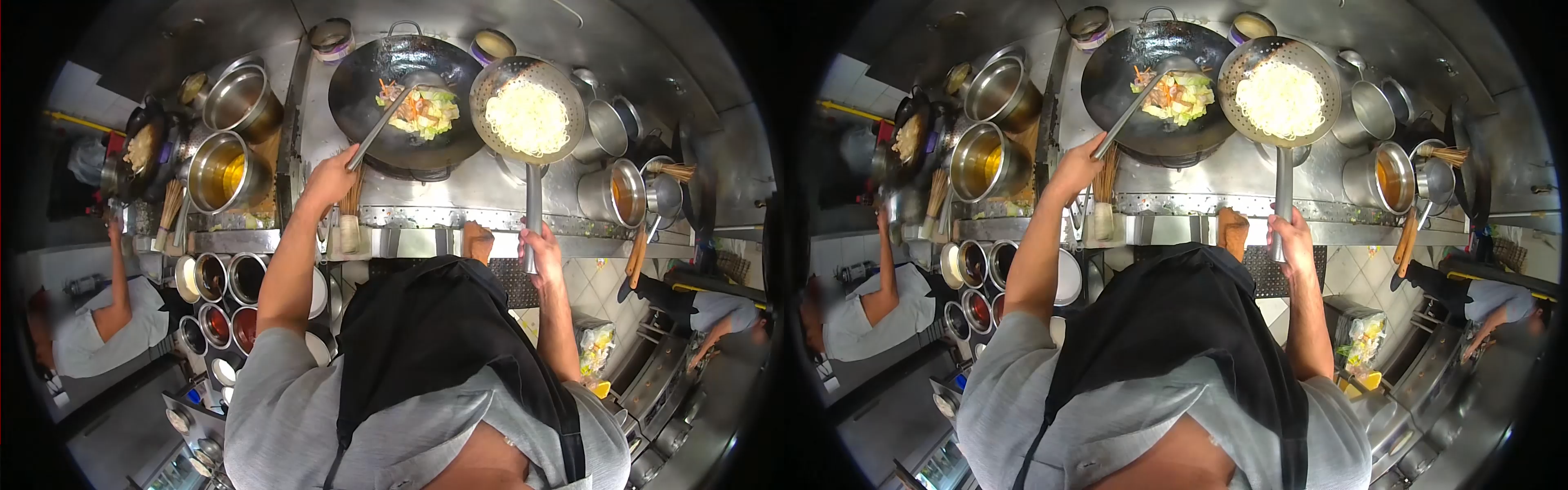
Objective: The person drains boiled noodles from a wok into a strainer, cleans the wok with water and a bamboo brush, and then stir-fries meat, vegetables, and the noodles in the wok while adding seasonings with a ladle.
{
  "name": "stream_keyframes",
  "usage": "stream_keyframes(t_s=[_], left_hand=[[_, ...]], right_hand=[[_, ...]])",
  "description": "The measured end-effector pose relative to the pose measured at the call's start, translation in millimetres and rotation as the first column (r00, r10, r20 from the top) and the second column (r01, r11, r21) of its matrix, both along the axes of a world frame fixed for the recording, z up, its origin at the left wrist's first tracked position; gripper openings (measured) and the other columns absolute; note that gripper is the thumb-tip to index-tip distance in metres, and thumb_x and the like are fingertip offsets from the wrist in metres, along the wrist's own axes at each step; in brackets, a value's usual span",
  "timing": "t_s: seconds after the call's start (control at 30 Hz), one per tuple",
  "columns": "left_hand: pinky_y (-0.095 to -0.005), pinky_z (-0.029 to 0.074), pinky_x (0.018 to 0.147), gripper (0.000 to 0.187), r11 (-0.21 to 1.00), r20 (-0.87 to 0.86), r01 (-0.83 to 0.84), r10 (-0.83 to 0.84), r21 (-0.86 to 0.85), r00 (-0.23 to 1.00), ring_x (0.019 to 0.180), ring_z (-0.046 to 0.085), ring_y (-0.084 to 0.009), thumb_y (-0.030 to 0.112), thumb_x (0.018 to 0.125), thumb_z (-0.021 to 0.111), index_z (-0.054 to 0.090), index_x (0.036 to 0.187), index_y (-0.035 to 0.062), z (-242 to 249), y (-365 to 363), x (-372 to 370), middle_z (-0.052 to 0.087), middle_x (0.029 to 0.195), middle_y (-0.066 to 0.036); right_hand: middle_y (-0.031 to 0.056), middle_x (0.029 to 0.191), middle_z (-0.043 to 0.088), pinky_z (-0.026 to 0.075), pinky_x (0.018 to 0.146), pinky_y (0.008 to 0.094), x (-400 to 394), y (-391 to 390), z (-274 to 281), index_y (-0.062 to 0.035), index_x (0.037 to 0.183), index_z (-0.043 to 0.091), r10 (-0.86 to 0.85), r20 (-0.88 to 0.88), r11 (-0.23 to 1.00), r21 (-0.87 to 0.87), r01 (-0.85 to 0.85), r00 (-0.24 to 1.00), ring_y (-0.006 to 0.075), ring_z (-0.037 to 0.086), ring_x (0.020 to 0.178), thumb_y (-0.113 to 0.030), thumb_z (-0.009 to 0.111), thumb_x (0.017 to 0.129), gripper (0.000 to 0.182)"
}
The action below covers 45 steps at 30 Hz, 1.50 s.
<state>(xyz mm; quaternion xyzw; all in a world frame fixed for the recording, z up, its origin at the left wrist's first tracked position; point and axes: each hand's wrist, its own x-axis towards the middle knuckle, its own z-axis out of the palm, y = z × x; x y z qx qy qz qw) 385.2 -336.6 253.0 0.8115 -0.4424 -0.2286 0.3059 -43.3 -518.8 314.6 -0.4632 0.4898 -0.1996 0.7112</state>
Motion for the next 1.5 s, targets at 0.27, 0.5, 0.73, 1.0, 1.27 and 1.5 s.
stream_keyframes(t_s=[0.27, 0.5, 0.73, 1.0, 1.27, 1.5], left_hand=[[-0.0412, 0.05, 0.098, 0.068, 0.985, -0.167, -0.142, 0.157, 0.096, 0.973, 0.114, 0.066, -0.0408, 0.011, 0.087, 0.062, 0.045, 0.153, 0.0111, 48.8, 55.2, -33.4, 0.065, 0.125, -0.029], [-0.0334, 0.051, 0.079, 0.067, 0.941, -0.351, -0.326, 0.336, 0.089, 0.874, 0.077, 0.062, -0.0216, 0.01, 0.089, 0.065, 0.045, 0.153, 0.0081, 39.1, 67.7, -59.3, 0.069, 0.092, -0.017], [-0.0327, 0.052, 0.085, 0.067, 0.929, -0.377, -0.365, 0.361, 0.063, 0.853, 0.086, 0.066, -0.0218, 0.01, 0.09, 0.066, 0.044, 0.153, 0.0054, 17.8, 76.2, -76.9, 0.071, 0.106, -0.019], [-0.034, 0.052, 0.085, 0.068, 0.907, -0.392, -0.391, 0.42, 0.155, 0.818, 0.085, 0.066, -0.0235, 0.014, 0.09, 0.067, 0.044, 0.154, 0.0093, 27.4, 85.2, -80.3, 0.071, 0.101, -0.019], [-0.0414, 0.053, 0.086, 0.066, 0.93, -0.248, -0.357, 0.367, 0.086, 0.896, 0.092, 0.068, -0.0363, 0.012, 0.09, 0.066, 0.046, 0.152, 0.0094, 38.8, 83.7, -86.4, 0.069, 0.107, -0.024], [-0.0465, 0.05, 0.096, 0.064, 0.97, -0.125, -0.212, 0.197, -0.117, 0.972, 0.113, 0.063, -0.0434, 0.007, 0.089, 0.062, 0.046, 0.151, 0.0081, 46.5, 58.5, -91.4, 0.063, 0.127, -0.028]], right_hand=[[0.0021, 0.078, 0.058, 0.046, 0.053, 0.0276, 19.7, -17.4, -7.6, -0.001, 0.112, 0.058, 0.062, -0.181, 0.986, -0.14, -0.088, 0.982, 0.0113, 0.056, 0.059, -0.01, 0.066, 0.091, 0.025], [0.0022, 0.074, 0.058, 0.046, 0.054, 0.029, 87.9, -39.9, -17.7, -0.0015, 0.101, 0.058, 0.136, -0.269, 0.956, -0.217, -0.198, 0.953, 0.0124, 0.056, 0.06, -0.012, 0.068, 0.089, 0.019], [0.0096, 0.076, 0.063, 0.05, 0.053, 0.0355, 136.6, -48.8, -41.5, 0.0035, 0.105, 0.059, 0.212, -0.494, 0.873, -0.293, -0.391, 0.843, 0.0173, 0.06, 0.056, -0.016, 0.069, 0.086, 0.029], [0.0136, 0.074, 0.066, 0.052, 0.056, 0.0372, 145.2, -56.7, -52.1, 0.0036, 0.107, 0.06, 0.186, -0.566, 0.824, -0.355, -0.441, 0.803, 0.0206, 0.065, 0.059, -0.02, 0.069, 0.086, 0.033], [0.0269, 0.095, 0.071, 0.053, 0.082, 0.0516, 146.0, -68.1, -27.7, -0.0016, 0.118, 0.059, 0.028, -0.736, 0.666, -0.491, -0.561, 0.676, 0.0455, 0.07, 0.09, -0.019, 0.069, 0.085, 0.039], [0.0295, 0.101, 0.07, 0.052, 0.086, 0.0536, 125.9, -43.8, -16.5, -0.0047, 0.132, 0.049, 0.036, -0.662, 0.632, -0.565, -0.53, 0.749, 0.0484, 0.068, 0.096, -0.009, 0.067, 0.084, 0.051]])
